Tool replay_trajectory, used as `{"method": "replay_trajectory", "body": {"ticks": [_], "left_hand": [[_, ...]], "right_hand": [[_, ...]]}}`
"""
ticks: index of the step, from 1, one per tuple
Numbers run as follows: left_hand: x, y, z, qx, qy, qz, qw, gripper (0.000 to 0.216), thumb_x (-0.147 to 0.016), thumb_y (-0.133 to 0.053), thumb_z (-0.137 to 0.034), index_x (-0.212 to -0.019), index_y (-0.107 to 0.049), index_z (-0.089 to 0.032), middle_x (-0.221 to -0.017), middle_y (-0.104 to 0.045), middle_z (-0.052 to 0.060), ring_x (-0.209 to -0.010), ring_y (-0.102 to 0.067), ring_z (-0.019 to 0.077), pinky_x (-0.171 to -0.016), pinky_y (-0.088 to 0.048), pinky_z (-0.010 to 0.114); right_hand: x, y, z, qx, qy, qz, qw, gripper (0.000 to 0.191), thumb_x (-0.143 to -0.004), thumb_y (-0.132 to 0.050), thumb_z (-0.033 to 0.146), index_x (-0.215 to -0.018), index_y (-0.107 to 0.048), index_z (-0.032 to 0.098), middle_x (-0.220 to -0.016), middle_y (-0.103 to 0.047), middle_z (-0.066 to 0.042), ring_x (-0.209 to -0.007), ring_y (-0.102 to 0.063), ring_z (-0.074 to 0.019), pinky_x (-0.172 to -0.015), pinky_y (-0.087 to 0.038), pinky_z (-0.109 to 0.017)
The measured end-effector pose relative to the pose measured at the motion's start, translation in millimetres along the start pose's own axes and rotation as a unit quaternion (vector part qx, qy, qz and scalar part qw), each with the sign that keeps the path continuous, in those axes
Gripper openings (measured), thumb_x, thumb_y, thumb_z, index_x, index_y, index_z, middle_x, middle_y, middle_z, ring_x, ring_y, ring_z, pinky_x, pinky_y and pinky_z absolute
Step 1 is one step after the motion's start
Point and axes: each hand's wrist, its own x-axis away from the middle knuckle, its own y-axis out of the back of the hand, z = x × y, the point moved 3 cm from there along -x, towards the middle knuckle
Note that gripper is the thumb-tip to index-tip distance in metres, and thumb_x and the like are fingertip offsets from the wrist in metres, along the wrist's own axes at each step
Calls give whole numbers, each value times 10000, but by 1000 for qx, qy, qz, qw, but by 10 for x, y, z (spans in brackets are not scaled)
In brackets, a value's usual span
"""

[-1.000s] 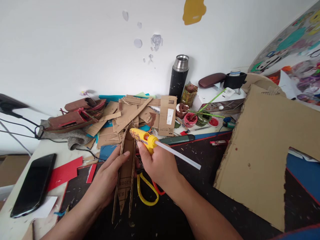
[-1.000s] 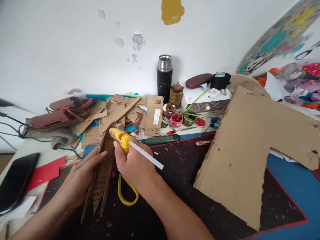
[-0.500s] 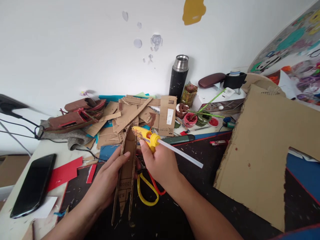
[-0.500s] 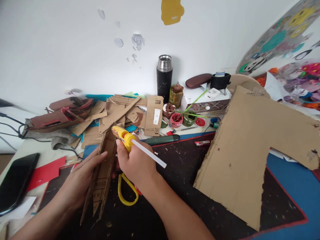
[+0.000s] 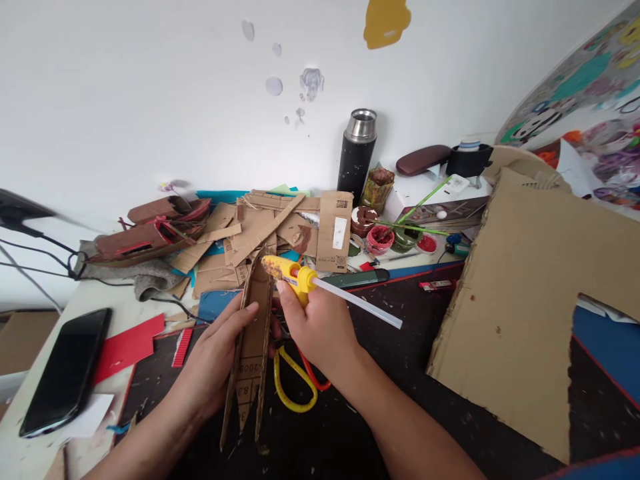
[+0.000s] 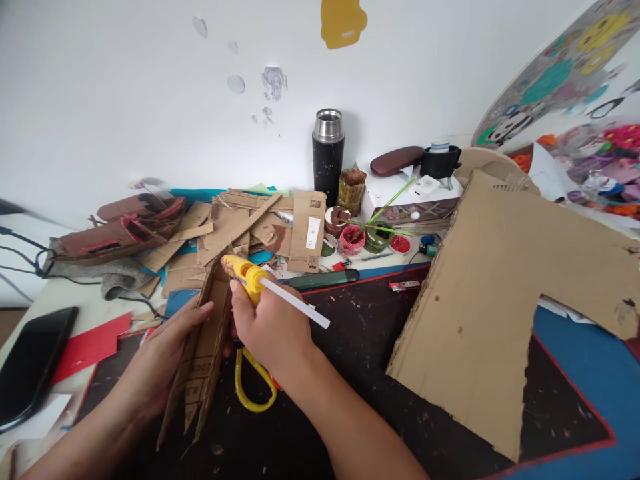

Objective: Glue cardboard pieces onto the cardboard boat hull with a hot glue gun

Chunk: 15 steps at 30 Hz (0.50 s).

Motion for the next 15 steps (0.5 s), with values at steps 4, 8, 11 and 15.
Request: {"method": "replay_trajectory", "body": {"ticks": [4, 8, 11, 15], "left_hand": [[-7, 6, 5, -1, 0, 4, 1000, 687, -745, -878, -407, -1379, -685, -227, -803, -804, 35, -554, -746, 262, -455, -569, 304], [-6, 6, 4, 1, -4, 20, 1000, 643, -763, -873, -414, -1351, -699, -220, -809, -805, 37, -532, -722, 240, -454, -569, 300], [-2, 4, -6, -3, -7, 26, 1000, 567, -777, -870, -412, -1286, -718, -217, -820, -806, 36, -510, -693, 209, -456, -565, 288], [0, -3, -15, -5, -8, 21, 1000, 537, -771, -872, -410, -1251, -725, -218, -805, -799, 28, -507, -689, 206, -449, -559, 284]], "right_hand": [[3, -6, -9, 11, -4, -4, 1000, 345, -1099, -539, 444, -923, -728, 214, -796, -792, -80, -756, -763, -265, -661, -497, -322], [1, -13, -12, 14, -2, -2, 1000, 365, -1104, -521, 438, -912, -726, 204, -805, -793, -90, -760, -764, -273, -658, -493, -331], [-4, -12, -15, 12, -2, -3, 1000, 357, -1106, -522, 426, -903, -719, 207, -805, -789, -83, -765, -761, -261, -667, -494, -323], [-11, -16, -19, 25, -1, 2, 1000, 366, -1107, -529, 431, -870, -706, 215, -761, -770, -71, -732, -742, -253, -643, -478, -317]]}}
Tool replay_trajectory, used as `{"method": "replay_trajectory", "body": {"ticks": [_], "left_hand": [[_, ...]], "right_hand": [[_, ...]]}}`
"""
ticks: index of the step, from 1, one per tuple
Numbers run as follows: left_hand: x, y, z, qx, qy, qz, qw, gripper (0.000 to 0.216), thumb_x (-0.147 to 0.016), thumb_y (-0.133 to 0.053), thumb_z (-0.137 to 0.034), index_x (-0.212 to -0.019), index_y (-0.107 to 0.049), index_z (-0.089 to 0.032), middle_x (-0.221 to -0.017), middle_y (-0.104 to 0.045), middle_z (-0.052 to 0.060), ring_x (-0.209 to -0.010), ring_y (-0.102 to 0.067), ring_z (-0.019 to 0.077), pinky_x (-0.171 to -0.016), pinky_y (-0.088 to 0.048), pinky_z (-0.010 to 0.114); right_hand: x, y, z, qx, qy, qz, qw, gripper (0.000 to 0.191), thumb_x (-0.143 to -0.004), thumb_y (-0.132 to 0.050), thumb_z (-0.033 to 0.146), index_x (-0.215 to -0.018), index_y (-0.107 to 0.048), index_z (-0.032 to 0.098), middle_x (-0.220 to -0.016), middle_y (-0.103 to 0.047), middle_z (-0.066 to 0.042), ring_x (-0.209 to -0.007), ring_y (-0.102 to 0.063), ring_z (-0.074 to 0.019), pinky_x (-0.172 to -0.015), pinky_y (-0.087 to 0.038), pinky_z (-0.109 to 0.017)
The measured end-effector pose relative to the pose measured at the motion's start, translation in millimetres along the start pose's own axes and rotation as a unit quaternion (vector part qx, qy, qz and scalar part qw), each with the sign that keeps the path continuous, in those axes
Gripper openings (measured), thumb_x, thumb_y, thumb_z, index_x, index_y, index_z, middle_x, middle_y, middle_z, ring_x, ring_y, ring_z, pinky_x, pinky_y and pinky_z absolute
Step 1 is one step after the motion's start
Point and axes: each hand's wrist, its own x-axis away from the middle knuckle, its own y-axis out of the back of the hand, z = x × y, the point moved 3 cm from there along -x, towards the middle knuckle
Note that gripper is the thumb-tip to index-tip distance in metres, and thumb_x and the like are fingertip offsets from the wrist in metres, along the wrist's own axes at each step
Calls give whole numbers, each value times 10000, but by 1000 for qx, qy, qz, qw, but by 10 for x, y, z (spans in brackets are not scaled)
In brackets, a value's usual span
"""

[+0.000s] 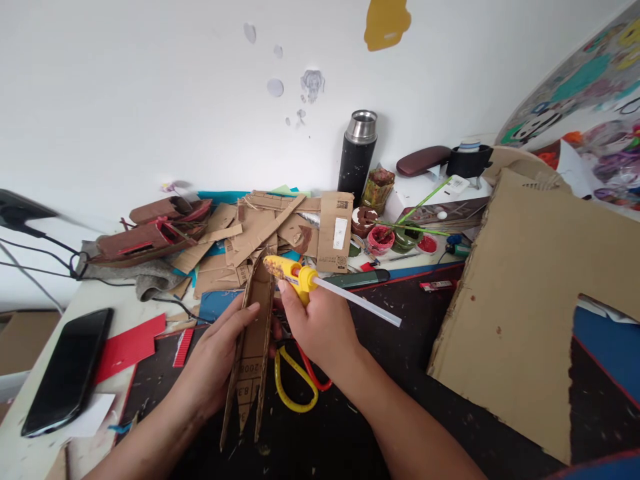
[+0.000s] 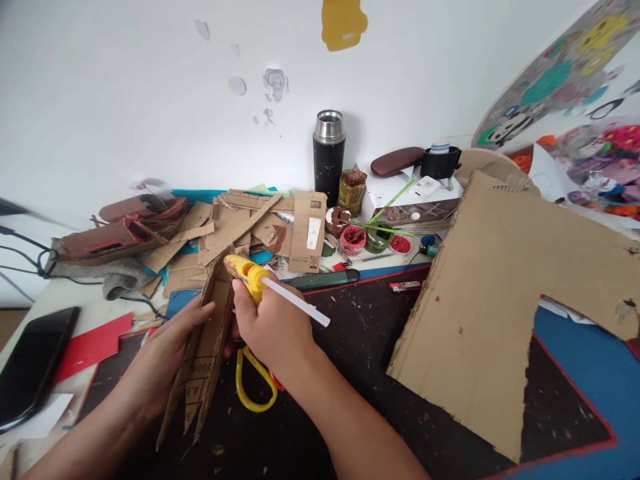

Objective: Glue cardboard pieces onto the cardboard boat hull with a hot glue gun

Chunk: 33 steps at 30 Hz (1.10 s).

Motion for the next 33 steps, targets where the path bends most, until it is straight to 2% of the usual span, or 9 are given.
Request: {"method": "replay_trajectory", "body": {"ticks": [11, 18, 24, 29, 33], "left_hand": [[-24, 33, 9, -4, 5, -21, 1000, 615, -778, -854, -386, -1352, -696, -234, -773, -799, 24, -520, -736, 247, -458, -576, 307], [-10, -6, 7, 12, 0, 5, 1000, 625, -765, -878, -383, -1345, -706, -228, -790, -805, 31, -521, -717, 223, -474, -582, 294], [-29, -5, 6, 14, 3, -4, 1000, 676, -780, -861, -358, -1418, -681, -224, -805, -803, 34, -516, -709, 218, -476, -590, 300], [-57, 62, 31, 2, 6, -72, 997, 679, -834, -800, -292, -1490, -633, -236, -739, -779, 21, -490, -712, 244, -453, -598, 330], [-56, 62, 40, 8, -4, -56, 998, 603, -841, -806, -294, -1426, -671, -235, -693, -759, 11, -508, -720, 247, -458, -604, 321]], "right_hand": [[3, -21, 25, 13, 14, 2, 1000, 338, -1097, -530, 434, -941, -737, 216, -802, -799, -75, -737, -753, -264, -628, -465, -326], [9, -25, -5, 4, 6, 5, 1000, 352, -1105, -508, 435, -938, -723, 212, -803, -791, -81, -757, -761, -272, -645, -465, -333], [3, -17, 0, -4, -6, 18, 1000, 344, -1102, -522, 435, -954, -728, 203, -832, -795, -89, -790, -764, -277, -665, -464, -331], [7, -26, 20, -5, 0, 36, 999, 343, -1094, -538, 437, -957, -751, 206, -722, -725, -47, -667, -685, -236, -626, -428, -312], [18, -34, 21, -12, 2, 36, 999, 348, -1092, -543, 439, -924, -751, 215, -663, -662, -27, -656, -646, -225, -616, -411, -299]]}}
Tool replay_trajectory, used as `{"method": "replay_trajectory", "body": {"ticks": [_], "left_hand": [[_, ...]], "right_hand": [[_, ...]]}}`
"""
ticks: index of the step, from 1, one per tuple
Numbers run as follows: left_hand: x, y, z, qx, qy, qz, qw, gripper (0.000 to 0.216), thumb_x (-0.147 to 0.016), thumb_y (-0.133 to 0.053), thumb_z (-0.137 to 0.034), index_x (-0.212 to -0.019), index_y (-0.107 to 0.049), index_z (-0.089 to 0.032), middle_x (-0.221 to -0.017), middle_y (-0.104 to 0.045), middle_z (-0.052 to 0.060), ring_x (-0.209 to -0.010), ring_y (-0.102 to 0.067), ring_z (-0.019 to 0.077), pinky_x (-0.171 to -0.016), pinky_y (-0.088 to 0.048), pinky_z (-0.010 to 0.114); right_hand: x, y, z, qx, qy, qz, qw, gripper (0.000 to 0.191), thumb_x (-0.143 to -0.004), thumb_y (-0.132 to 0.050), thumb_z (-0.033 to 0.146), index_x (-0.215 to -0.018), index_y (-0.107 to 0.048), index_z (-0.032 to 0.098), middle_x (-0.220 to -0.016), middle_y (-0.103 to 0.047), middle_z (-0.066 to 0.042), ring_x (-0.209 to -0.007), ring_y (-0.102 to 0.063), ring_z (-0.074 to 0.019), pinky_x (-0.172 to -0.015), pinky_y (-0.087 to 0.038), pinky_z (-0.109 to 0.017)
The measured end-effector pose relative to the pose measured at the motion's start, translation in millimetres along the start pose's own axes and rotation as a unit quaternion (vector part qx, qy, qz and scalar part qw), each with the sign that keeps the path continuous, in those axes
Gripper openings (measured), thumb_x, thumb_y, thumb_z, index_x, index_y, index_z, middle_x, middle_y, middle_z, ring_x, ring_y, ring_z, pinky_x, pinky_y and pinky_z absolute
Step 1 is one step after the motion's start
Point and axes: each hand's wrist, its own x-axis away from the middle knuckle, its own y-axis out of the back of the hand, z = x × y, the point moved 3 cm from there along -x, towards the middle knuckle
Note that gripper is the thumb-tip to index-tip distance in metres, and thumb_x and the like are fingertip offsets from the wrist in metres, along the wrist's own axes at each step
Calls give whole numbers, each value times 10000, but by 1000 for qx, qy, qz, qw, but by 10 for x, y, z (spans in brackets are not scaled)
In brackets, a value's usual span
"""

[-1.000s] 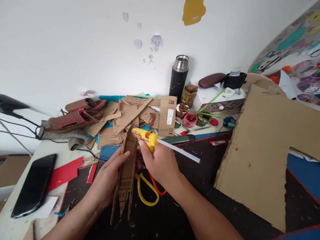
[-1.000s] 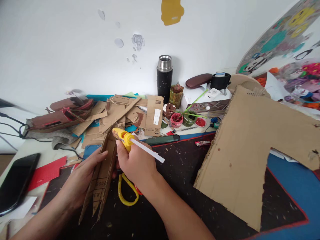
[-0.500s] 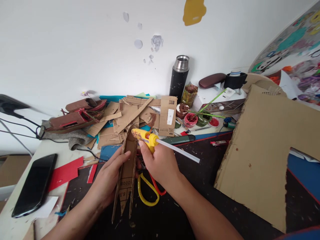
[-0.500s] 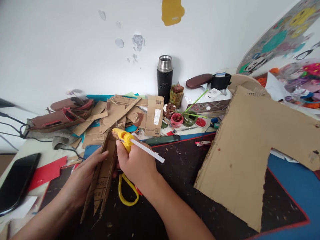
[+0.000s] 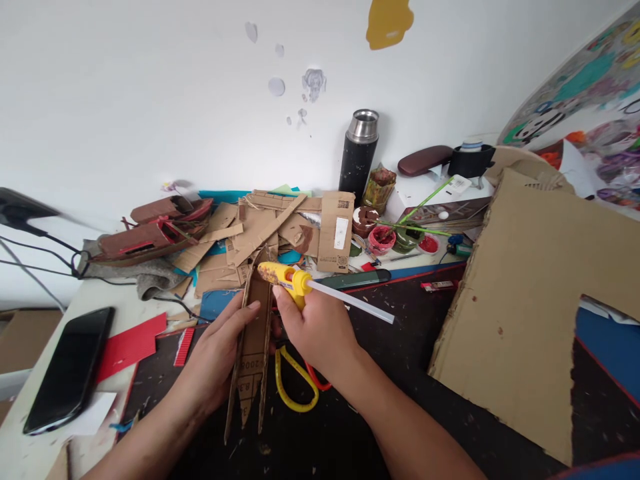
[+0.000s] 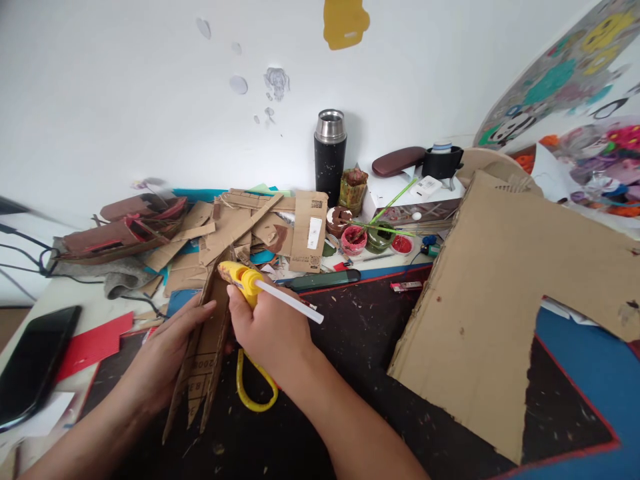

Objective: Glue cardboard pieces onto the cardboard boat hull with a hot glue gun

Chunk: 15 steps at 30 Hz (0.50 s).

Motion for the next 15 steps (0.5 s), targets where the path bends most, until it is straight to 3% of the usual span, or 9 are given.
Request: {"method": "replay_trajectory", "body": {"ticks": [7, 15], "left_hand": [[12, -22, -17, -5, 2, -2, 1000, 611, -807, -816, -300, -1397, -675, -233, -689, -756, 12, -497, -709, 244, -439, -586, 309], [-4, -14, -10, -6, -9, 14, 1000, 545, -783, -854, -351, -1298, -731, -222, -701, -761, 8, -506, -708, 228, -464, -601, 303]], "right_hand": [[-4, -2, 2, -16, -14, 15, 1000, 372, -1089, -548, 447, -864, -716, 204, -764, -725, -64, -725, -681, -235, -661, -434, -313], [1, -4, 5, -20, -11, 19, 1000, 386, -1090, -531, 451, -863, -727, 208, -714, -693, -50, -693, -666, -235, -659, -444, -320]]}}
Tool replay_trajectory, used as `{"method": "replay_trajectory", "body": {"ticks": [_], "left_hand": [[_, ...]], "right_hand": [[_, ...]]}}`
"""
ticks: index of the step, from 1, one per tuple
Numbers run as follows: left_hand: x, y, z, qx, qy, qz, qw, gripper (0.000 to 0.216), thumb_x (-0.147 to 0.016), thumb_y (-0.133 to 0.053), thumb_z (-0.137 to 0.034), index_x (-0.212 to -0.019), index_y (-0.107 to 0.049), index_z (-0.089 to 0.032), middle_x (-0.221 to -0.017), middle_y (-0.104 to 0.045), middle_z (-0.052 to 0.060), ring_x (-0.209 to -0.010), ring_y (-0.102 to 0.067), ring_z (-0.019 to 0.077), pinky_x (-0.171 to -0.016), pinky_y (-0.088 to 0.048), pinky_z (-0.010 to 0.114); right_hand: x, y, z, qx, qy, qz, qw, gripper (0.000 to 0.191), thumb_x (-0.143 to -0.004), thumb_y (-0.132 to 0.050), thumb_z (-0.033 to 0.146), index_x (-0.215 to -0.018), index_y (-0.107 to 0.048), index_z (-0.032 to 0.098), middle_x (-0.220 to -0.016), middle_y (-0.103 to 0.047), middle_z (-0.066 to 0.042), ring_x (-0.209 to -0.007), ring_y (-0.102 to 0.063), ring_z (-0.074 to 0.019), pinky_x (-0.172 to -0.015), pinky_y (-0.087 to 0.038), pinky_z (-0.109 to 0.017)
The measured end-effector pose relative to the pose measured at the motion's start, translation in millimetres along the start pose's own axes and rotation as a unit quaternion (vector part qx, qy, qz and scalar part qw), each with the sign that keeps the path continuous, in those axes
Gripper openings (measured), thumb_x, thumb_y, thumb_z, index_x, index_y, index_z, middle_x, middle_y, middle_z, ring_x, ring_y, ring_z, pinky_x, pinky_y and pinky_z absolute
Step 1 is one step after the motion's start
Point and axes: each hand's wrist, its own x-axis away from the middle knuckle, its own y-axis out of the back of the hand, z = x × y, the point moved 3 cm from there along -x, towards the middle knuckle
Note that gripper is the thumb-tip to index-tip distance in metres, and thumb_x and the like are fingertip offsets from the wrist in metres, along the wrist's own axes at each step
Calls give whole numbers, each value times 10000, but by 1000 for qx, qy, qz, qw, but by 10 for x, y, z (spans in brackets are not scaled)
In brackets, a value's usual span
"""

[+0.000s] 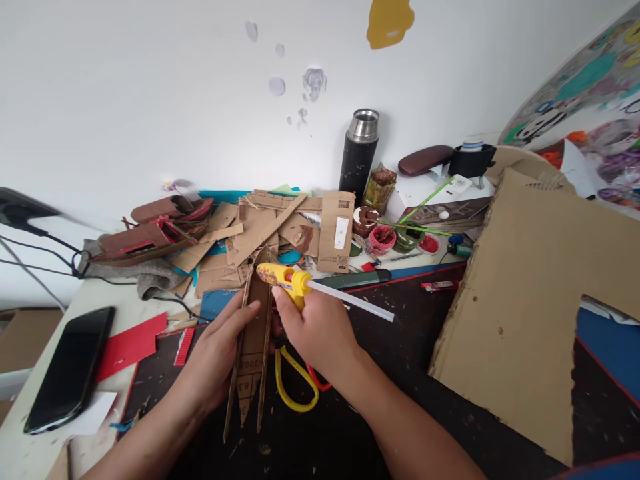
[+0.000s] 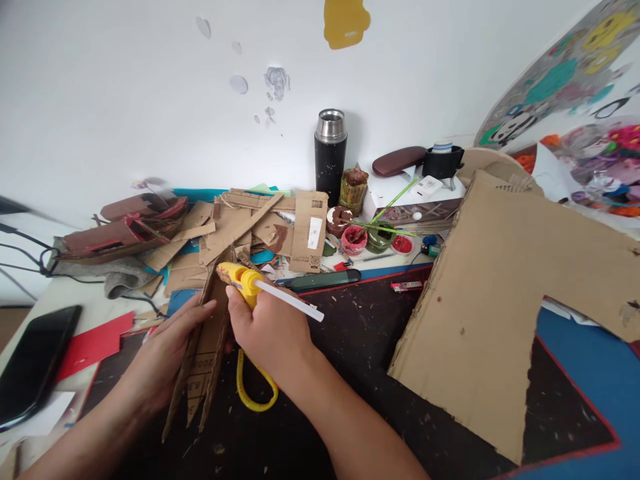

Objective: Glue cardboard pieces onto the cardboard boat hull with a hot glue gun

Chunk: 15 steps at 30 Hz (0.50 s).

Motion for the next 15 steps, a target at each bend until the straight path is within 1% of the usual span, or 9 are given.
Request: {"method": "replay_trajectory", "body": {"ticks": [4, 8, 13, 15], "left_hand": [[-11, -2, -3, -2, -7, 1, 1000, 516, -810, -834, -329, -1308, -747, -225, -691, -762, 10, -505, -709, 227, -449, -598, 296], [-4, 3, -15, 3, -9, -21, 1000, 491, -850, -797, -262, -1337, -756, -228, -678, -765, 7, -485, -709, 219, -449, -604, 294], [9, 12, -25, 4, 5, -79, 997, 598, -894, -766, -189, -1483, -675, -240, -705, -789, 5, -482, -725, 215, -460, -613, 287], [12, 3, -37, 3, 7, -83, 996, 623, -913, -748, -177, -1524, -640, -233, -714, -796, 10, -486, -732, 219, -455, -609, 284]], "right_hand": [[2, -3, 7, 6, 10, -4, 1000, 386, -1094, -521, 448, -902, -746, 200, -758, -730, -67, -725, -691, -243, -659, -449, -318], [6, -1, 14, 15, 16, -7, 1000, 380, -1095, -529, 448, -929, -756, 193, -792, -756, -81, -745, -706, -248, -675, -472, -316], [12, 4, 22, 23, 16, 3, 1000, 367, -1099, -543, 443, -948, -760, 189, -827, -776, -91, -769, -727, -254, -717, -507, -317], [9, 6, 27, 25, 16, 5, 1000, 363, -1100, -538, 441, -972, -765, 189, -838, -783, -92, -775, -733, -259, -728, -514, -324]]}}
